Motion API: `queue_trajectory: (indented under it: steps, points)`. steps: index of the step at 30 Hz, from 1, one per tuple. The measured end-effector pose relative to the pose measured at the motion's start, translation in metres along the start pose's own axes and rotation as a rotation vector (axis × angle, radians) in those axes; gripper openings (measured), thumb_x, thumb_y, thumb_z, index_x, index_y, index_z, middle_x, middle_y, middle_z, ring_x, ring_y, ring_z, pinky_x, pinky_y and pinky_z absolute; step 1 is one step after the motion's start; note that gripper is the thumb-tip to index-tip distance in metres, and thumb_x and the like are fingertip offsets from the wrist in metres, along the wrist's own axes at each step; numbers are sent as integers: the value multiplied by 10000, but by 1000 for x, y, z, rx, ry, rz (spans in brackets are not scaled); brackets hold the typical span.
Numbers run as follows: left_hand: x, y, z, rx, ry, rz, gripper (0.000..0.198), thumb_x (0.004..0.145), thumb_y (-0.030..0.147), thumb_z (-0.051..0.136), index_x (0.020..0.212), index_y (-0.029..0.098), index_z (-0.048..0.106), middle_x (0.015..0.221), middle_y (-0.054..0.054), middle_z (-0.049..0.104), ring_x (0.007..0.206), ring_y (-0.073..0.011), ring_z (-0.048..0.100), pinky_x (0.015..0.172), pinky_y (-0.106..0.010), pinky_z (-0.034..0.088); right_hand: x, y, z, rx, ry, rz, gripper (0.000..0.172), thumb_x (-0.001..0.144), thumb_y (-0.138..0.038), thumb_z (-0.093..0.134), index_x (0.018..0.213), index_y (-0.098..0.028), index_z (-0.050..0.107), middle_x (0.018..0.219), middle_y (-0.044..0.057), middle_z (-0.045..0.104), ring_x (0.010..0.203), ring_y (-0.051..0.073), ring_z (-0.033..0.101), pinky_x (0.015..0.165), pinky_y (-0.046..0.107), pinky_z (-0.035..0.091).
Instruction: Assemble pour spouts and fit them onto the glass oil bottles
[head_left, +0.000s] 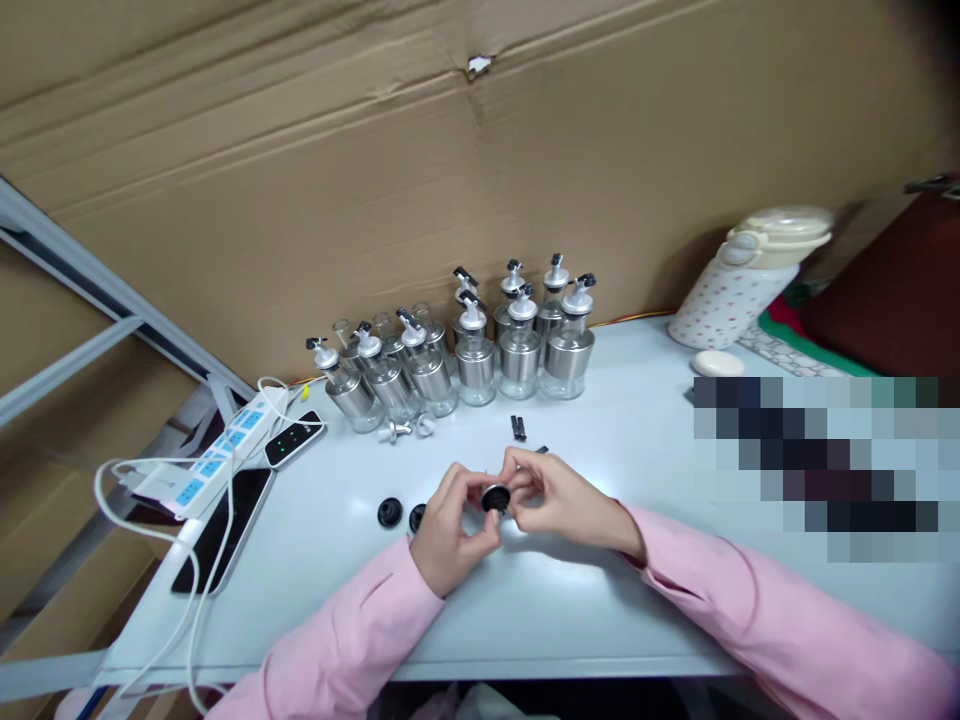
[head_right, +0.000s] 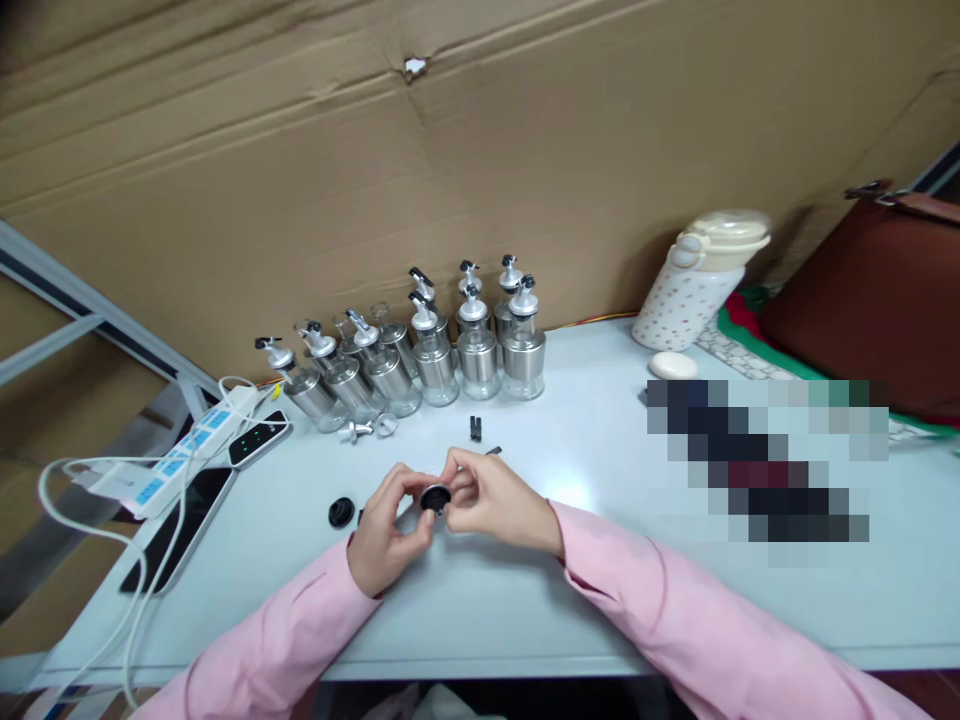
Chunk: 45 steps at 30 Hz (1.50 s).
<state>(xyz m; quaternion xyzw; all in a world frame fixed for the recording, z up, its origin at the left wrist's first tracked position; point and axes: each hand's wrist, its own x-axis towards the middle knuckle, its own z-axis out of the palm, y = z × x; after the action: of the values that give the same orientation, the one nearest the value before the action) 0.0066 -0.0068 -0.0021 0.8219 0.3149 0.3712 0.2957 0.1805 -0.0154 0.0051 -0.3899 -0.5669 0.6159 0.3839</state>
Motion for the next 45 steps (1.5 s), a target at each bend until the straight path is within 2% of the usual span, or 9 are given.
queue_trajectory:
  steps: [4,7,13,18,25,30,34,38,45]
  points:
    - [2,-2,-1,-36,101,14,245,792,154,546,1024,184,472,908,-44,499,786,-146,509,702,-274,454,2,-1,-3,-20,70,-154,227,646,-92,572,793,-194,433,806,3,592,763,127,567,666,246,424]
    - [3,-3,-3,-14,122,45,273,818,174,561,1077,204,481,998,-61,488,834,-147,516,731,-278,465,2,-2,-6,-186,157,-268,210,668,-121,620,807,-196,482,990,48,551,944,169,528,765,291,416]
    - [1,-2,-4,-51,95,55,284,823,186,564,1096,224,494,1017,-59,474,921,-161,525,795,-291,473,0,-6,-9,-453,196,-331,137,710,-192,670,801,-192,568,860,28,516,822,164,498,691,279,397]
    - [1,0,-3,-33,53,35,294,806,161,531,1096,209,512,996,-62,464,941,-175,509,836,-325,444,-2,-12,-9,-602,161,-405,111,786,-179,592,887,-211,624,942,50,506,947,190,487,874,357,385]
    - [3,2,-4,-32,62,-23,270,757,83,461,996,199,509,963,-58,471,927,-174,504,812,-305,427,1,-11,-41,-1015,330,-355,190,821,-147,489,921,-198,643,917,87,531,904,231,469,805,392,410]
    - [1,1,-3,-36,37,-55,310,749,62,443,1022,201,494,993,-59,453,946,-169,495,818,-298,419,1,-4,-57,-1291,280,-216,115,762,-160,576,804,-192,679,889,91,560,887,249,486,749,380,409]
    - [2,1,-2,-53,68,-5,362,751,72,474,1087,205,455,995,-55,462,891,-154,502,796,-292,433,2,-5,-56,-1270,254,-158,89,725,-114,588,723,-172,656,850,84,591,859,239,512,731,354,415]
    - [3,1,-4,-58,21,21,304,797,125,531,1086,207,481,975,-53,496,883,-159,522,796,-300,450,3,-12,-48,-1012,251,-126,65,778,-161,541,746,-173,596,755,46,623,711,179,557,663,299,425]
    - [1,-2,-4,-77,-68,49,210,837,257,572,1039,199,573,1045,-98,505,1045,-225,537,871,-372,459,1,-16,-24,-585,417,-255,143,798,-315,553,727,-191,545,667,8,586,592,126,511,548,249,402]
